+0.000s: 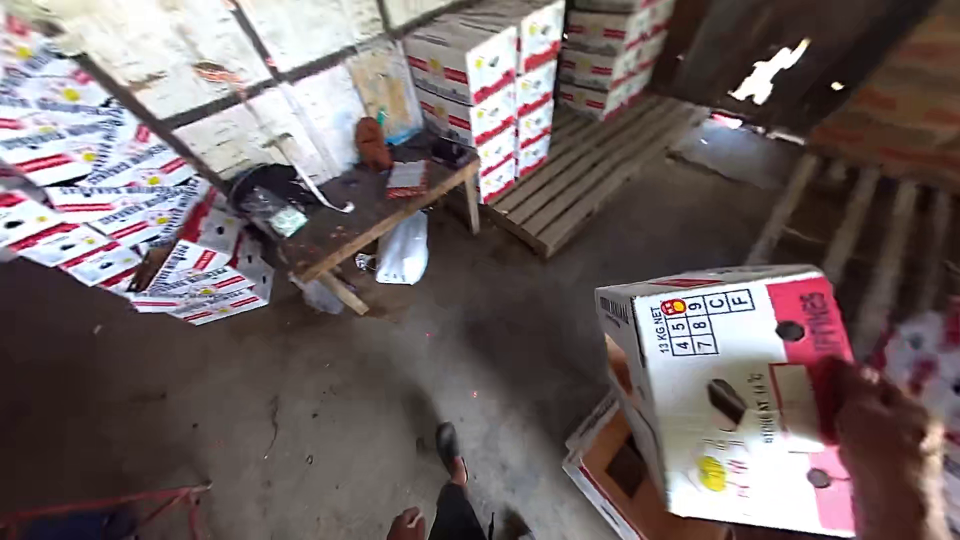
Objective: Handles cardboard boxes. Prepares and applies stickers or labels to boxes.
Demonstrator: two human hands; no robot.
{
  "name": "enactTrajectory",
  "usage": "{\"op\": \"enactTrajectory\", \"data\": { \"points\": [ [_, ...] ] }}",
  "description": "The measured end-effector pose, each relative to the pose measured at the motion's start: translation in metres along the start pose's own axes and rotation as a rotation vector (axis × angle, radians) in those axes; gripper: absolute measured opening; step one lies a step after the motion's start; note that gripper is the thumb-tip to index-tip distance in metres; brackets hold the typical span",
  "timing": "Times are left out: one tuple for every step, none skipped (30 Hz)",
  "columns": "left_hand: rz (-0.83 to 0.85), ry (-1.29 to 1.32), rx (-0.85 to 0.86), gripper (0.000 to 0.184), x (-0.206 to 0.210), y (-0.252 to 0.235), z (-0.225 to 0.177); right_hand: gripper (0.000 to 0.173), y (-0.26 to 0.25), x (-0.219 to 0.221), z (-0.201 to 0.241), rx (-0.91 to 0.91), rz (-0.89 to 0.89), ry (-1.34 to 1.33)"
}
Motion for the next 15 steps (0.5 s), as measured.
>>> {"op": "enactTrajectory", "data": {
  "points": [
    [0.023, 0.047, 0.045, 0.041, -0.003, -0.012, -0.031, 0.055, 0.008, 0.031, 0.021, 0.042, 0.005, -0.071],
    [0.054, 0.097, 0.095, 0.041, -0.008, -0.022, -0.066, 0.055, 0.014, 0.066, 0.044, 0.087, 0.010, -0.153],
    [0.099, 0.151, 0.161, 0.040, -0.016, -0.029, -0.104, 0.053, 0.019, 0.105, 0.066, 0.121, 0.026, -0.254],
    [0.157, 0.210, 0.252, 0.039, -0.023, -0.037, -0.140, 0.050, 0.023, 0.145, 0.090, 0.115, 0.073, -0.367],
    [0.228, 0.267, 0.363, 0.037, -0.029, -0.048, -0.176, 0.045, 0.024, 0.185, 0.120, 0.056, 0.154, -0.482],
    [0.318, 0.296, 0.479, 0.036, -0.036, -0.061, -0.210, 0.041, 0.025, 0.225, 0.155, -0.037, 0.272, -0.587],
    [0.422, 0.307, 0.588, 0.035, -0.046, -0.074, -0.244, 0.037, 0.026, 0.264, 0.195, -0.108, 0.415, -0.700],
    [0.523, 0.346, 0.679, 0.036, -0.058, -0.087, -0.274, 0.036, 0.030, 0.304, 0.237, -0.134, 0.555, -0.819],
    [0.629, 0.407, 0.730, 0.040, -0.076, -0.101, -0.303, 0.037, 0.033, 0.344, 0.280, -0.119, 0.680, -0.952],
    [0.697, 0.499, 0.745, 0.049, -0.100, -0.117, -0.332, 0.039, 0.035, 0.384, 0.322, -0.089, 0.776, -1.066],
    [0.684, 0.609, 0.760, 0.062, -0.126, -0.130, -0.356, 0.041, 0.038, 0.419, 0.359, -0.052, 0.840, -1.132],
    [0.595, 0.727, 0.787, 0.073, -0.156, -0.141, -0.378, 0.042, 0.043, 0.448, 0.391, -0.013, 0.883, -1.167],
    [0.436, 0.856, 0.832, 0.080, -0.192, -0.155, -0.399, 0.042, 0.047, 0.471, 0.420, 0.006, 0.915, -1.195],
    [0.252, 1.020, 0.844, 0.079, -0.236, -0.170, -0.418, 0.042, 0.051, 0.490, 0.449, 0.021, 0.945, -1.222],
    [0.080, 1.208, 0.792, 0.068, -0.282, -0.183, -0.433, 0.043, 0.056, 0.506, 0.474, 0.040, 0.978, -1.252]
  ]
}}
Point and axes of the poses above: each hand's wrist, its own y-axis away from the middle knuckle, its own x-axis out of the palm, z = x × y, the point moved 4 cm from there along -y, towards the middle knuckle, and after that the axes turned 5 degrees about -x, right-handed, at the moved point
